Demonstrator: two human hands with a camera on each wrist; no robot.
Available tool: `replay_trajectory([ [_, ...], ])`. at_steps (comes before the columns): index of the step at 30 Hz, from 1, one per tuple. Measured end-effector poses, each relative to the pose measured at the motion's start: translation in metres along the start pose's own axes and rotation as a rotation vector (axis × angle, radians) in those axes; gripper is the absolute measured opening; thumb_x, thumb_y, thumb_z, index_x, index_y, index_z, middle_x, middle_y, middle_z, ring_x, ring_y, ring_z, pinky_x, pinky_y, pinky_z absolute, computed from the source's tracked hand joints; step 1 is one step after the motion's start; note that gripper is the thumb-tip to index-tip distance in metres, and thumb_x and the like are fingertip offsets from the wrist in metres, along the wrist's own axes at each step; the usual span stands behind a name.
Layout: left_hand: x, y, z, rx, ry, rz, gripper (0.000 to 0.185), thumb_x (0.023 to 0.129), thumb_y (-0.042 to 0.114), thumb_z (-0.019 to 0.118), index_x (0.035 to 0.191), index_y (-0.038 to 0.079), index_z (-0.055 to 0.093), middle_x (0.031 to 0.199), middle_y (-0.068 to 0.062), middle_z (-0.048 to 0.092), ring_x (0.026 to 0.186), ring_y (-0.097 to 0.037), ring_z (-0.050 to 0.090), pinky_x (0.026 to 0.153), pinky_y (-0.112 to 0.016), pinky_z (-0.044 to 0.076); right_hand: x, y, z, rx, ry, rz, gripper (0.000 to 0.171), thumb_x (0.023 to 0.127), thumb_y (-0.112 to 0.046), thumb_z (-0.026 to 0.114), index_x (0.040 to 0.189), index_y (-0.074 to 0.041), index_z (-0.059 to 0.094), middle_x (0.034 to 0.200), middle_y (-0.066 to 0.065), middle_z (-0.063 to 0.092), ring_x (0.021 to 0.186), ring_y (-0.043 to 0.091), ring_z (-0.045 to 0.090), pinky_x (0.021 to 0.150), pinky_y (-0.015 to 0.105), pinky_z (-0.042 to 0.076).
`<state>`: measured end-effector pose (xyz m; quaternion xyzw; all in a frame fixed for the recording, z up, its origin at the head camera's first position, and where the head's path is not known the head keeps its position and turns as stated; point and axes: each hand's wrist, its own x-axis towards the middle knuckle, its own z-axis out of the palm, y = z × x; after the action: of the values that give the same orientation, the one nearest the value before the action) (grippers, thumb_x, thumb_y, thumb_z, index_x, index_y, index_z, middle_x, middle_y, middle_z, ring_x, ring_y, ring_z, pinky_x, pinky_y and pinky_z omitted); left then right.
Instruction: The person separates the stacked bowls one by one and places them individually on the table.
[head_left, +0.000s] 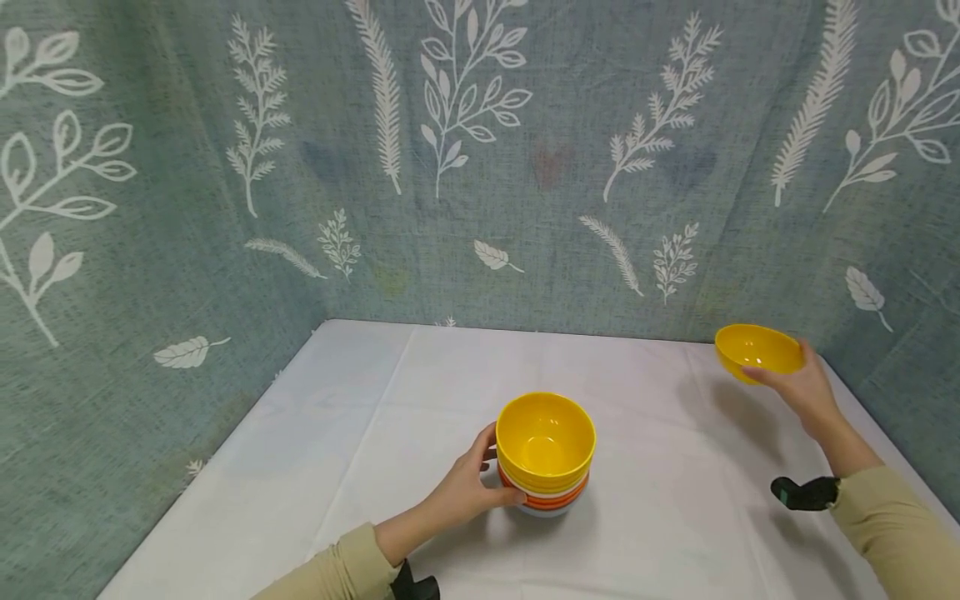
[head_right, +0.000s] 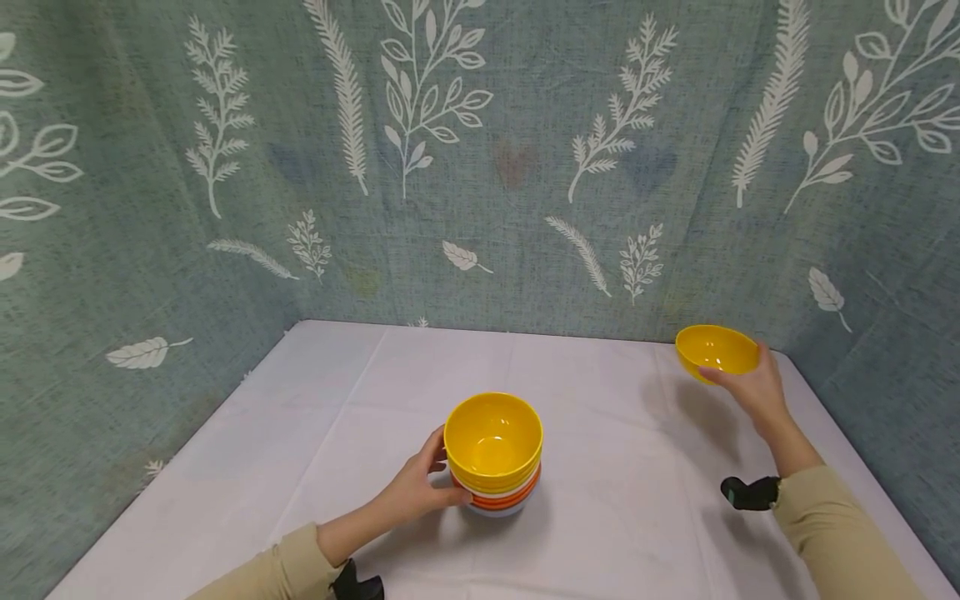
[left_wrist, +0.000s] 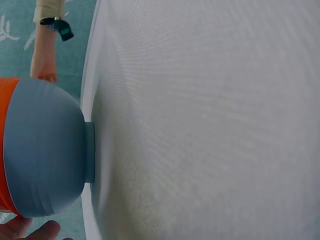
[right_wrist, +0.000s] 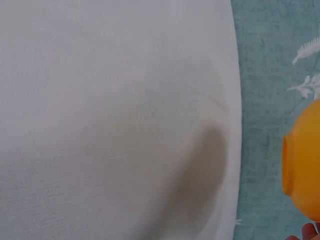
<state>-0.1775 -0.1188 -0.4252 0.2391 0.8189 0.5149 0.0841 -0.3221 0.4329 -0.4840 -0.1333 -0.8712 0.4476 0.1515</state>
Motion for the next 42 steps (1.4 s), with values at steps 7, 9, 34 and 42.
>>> replay_trajectory([
  [7, 0.000, 0.000, 0.000, 0.002, -0.008, -0.007, 0.094, 0.073, 0.038, 0.075, 0.145, 0.016, 0.019, 0.139, -0.010, 0.040, 0.118, -0.027, 0.044, 0.094, -0.048, 0.039, -0.010, -0.001, 0.001, -0.004, -0.004, 0.016, 0.115, 0.072, -0.059, 0.065, 0.146, -0.007, -0.006, 0.148, 0.025, 0.008, 0.123, 0.045, 0.023, 0.101, 0.061, 0.024],
  [9, -0.001, 0.002, 0.000, 0.000, -0.007, -0.010, 0.094, 0.074, 0.036, 0.076, 0.145, 0.015, 0.018, 0.139, -0.010, 0.039, 0.118, -0.028, 0.044, 0.094, -0.048, 0.039, -0.013, -0.002, 0.001, -0.011, -0.006, 0.017, 0.113, 0.073, -0.059, 0.064, 0.146, -0.005, -0.003, 0.146, 0.027, 0.013, 0.121, 0.044, 0.025, 0.100, 0.061, 0.026],
  [34, -0.001, 0.000, 0.000, -0.010, -0.006, -0.004, 0.093, 0.073, 0.043, 0.074, 0.144, 0.016, 0.021, 0.137, -0.006, 0.042, 0.118, -0.025, 0.044, 0.094, -0.045, 0.039, -0.077, -0.080, -0.017, 0.002, -0.124, 0.285, 0.113, 0.082, -0.051, 0.058, 0.139, 0.003, -0.023, 0.144, 0.032, -0.017, 0.129, 0.051, 0.007, 0.108, 0.057, 0.012],
  [42, 0.000, -0.001, 0.000, -0.006, -0.005, 0.003, 0.093, 0.073, 0.044, 0.074, 0.144, 0.015, 0.020, 0.137, -0.006, 0.042, 0.121, -0.024, 0.043, 0.095, -0.046, 0.039, -0.078, -0.078, -0.015, 0.020, -0.112, 0.326, 0.113, 0.081, -0.052, 0.058, 0.139, 0.001, -0.024, 0.144, 0.032, -0.015, 0.128, 0.051, 0.007, 0.107, 0.058, 0.011],
])
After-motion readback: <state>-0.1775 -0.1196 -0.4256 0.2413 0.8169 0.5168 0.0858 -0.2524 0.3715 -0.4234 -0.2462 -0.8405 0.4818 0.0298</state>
